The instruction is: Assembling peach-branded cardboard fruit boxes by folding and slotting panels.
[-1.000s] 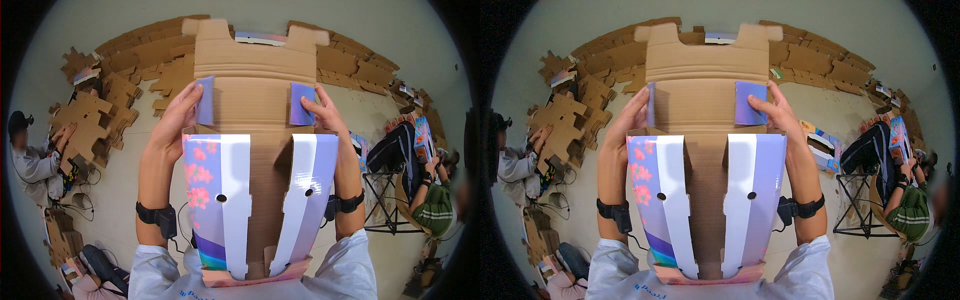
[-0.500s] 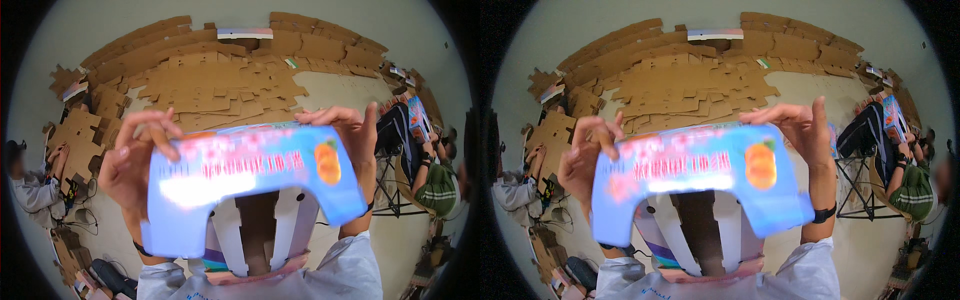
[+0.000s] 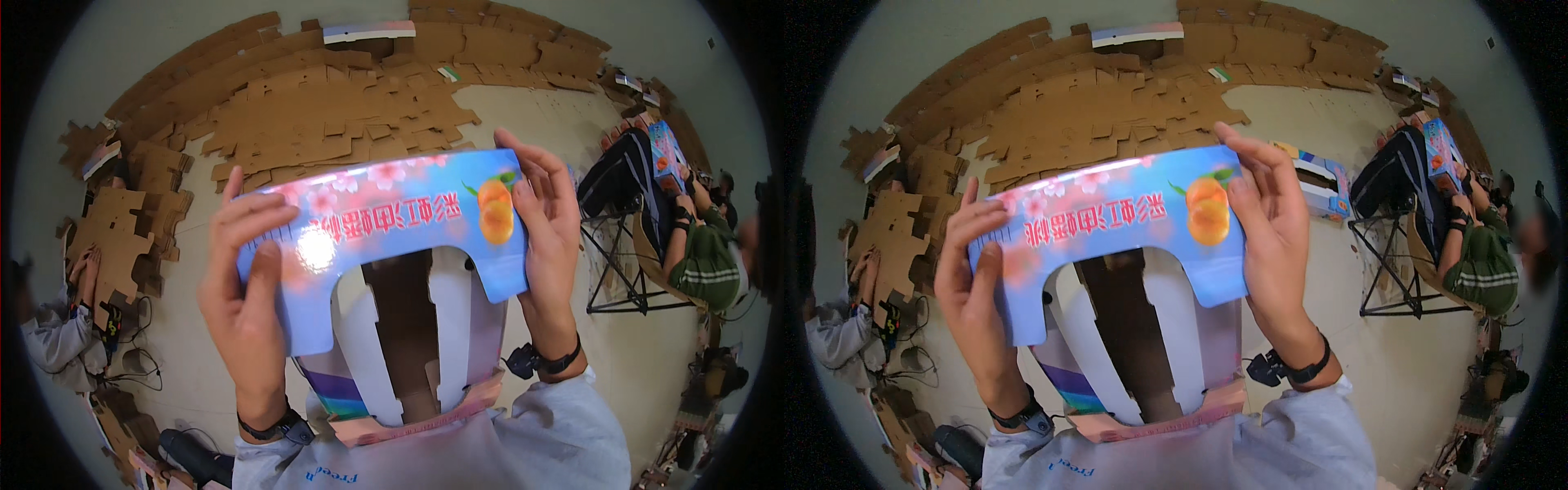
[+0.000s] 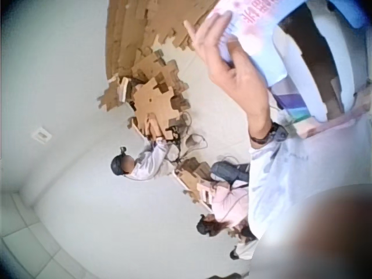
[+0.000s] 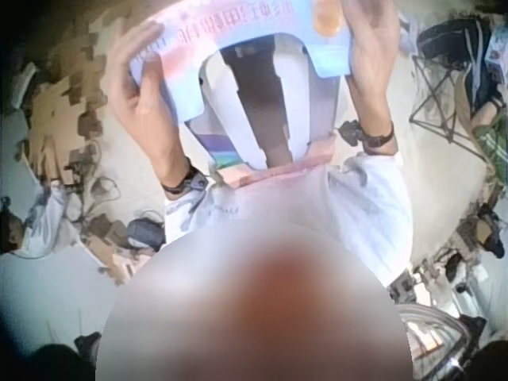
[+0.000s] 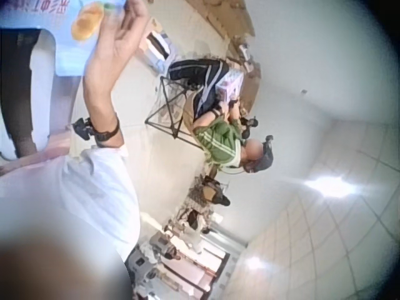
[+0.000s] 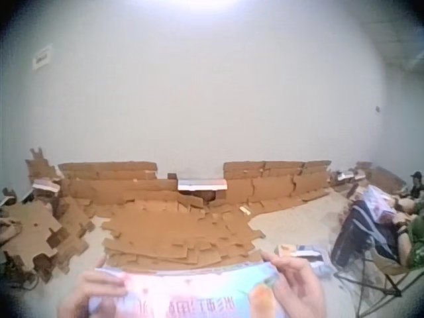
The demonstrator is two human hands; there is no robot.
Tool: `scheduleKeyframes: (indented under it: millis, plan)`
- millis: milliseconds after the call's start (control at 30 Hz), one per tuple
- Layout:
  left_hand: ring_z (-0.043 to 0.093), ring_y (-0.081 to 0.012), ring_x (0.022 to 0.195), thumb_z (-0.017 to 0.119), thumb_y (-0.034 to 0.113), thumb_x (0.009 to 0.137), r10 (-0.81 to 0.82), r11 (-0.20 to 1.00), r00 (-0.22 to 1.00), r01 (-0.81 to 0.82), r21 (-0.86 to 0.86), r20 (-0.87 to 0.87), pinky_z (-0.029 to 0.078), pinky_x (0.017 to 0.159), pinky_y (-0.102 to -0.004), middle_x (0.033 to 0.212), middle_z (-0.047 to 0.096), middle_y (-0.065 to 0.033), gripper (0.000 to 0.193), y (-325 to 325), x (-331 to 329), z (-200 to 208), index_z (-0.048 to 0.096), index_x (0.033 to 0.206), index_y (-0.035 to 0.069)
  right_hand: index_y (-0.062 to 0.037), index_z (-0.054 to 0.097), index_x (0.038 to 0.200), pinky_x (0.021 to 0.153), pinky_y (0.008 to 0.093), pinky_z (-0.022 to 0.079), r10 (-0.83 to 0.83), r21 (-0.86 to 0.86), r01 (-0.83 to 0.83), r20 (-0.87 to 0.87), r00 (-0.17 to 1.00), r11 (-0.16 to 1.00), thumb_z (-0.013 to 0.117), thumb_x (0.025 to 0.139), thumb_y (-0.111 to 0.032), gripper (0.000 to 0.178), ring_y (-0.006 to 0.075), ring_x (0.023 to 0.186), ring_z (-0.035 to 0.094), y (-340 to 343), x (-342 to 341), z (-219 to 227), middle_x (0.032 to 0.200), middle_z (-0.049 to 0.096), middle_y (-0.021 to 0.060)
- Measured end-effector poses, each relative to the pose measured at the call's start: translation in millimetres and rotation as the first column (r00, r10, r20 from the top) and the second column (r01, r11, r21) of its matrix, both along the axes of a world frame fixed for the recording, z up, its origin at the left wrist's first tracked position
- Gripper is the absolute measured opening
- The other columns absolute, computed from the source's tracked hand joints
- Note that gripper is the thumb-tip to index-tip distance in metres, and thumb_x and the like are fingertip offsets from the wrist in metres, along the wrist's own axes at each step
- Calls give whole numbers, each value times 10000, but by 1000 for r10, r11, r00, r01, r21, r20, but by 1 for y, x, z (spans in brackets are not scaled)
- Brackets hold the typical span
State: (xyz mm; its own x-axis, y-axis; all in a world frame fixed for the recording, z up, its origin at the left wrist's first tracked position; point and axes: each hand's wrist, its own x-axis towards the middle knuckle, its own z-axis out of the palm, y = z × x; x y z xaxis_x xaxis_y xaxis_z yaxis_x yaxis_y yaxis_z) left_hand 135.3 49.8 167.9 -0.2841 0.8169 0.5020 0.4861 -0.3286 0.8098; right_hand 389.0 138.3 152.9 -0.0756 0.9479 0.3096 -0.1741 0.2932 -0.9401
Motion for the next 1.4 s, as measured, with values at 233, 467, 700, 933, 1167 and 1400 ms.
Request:
scheduleKeyframes:
  millis: [233, 467, 700, 933, 1167, 1400]
  plan:
    - [493, -402, 1421, 492, -116, 951, 79, 991, 974, -54, 121, -212, 319, 1219, -489, 1295, 632, -148, 341, 2, -1, -25, 732, 1147, 27, 15, 525, 1392, 1149, 337, 396, -193, 302, 43, 486, 853, 952, 503, 1094, -126, 330, 224, 1366, 516, 0, 7, -22, 1499, 550, 175]
    - [430, -369, 1469, 449, -38, 1007, 119, 993, 969, -119, 11, -217, 310, 1222, -453, 1467, 533, -168, 375, -3, 0, -21, 727, 1244, 46, 15, 549, 1387, 1155, 359, 450, -63, -11, 65, 121, 991, 998, 510, 1051, -48, 343, 245, 1368, 555, -5, 4, 0, 1520, 540, 205]
    - [431, -352, 1470, 446, -63, 975, 153, 988, 957, -157, 3, -245, 319, 1211, -443, 1463, 537, -163, 385, -1, 8, -10, 748, 1189, 43, -10, 613, 1271, 1193, 382, 367, -43, -97, 42, -10, 999, 994, 505, 1059, -78, 248, 272, 1424, 493, -7, 1, 12, 1533, 530, 203]
    - [434, -425, 1446, 525, -81, 882, 165, 986, 905, -147, 75, -393, 323, 1206, -504, 1471, 526, -189, 444, 5, 6, -26, 740, 1236, 80, 28, 449, 1431, 1214, 413, 312, -242, 254, 121, 524, 817, 960, 425, 1115, -195, 388, 298, 1420, 454, -3, -7, -23, 1503, 493, 231]
    - [472, -387, 1441, 700, 136, 875, -90, 968, 665, -118, -223, -741, 286, 1218, -533, 1531, 534, -174, 505, -53, 46, -17, 709, 1363, 264, 61, 334, 1570, 1165, 579, 354, -433, 533, -33, 720, 542, 845, 765, 921, -324, 869, 550, 1429, 360, -33, -8, -21, 1562, 331, 371]
    - [430, -413, 1459, 681, 182, 857, 26, 988, 494, -144, -53, -869, 318, 1203, -507, 1592, 478, -151, 552, -73, 55, -54, 701, 1345, 439, 91, 242, 1598, 1170, 722, 246, -327, 395, -96, 854, 405, 914, 870, 755, -347, 1139, 689, 1484, 145, -88, -11, -37, 1627, 132, 451]
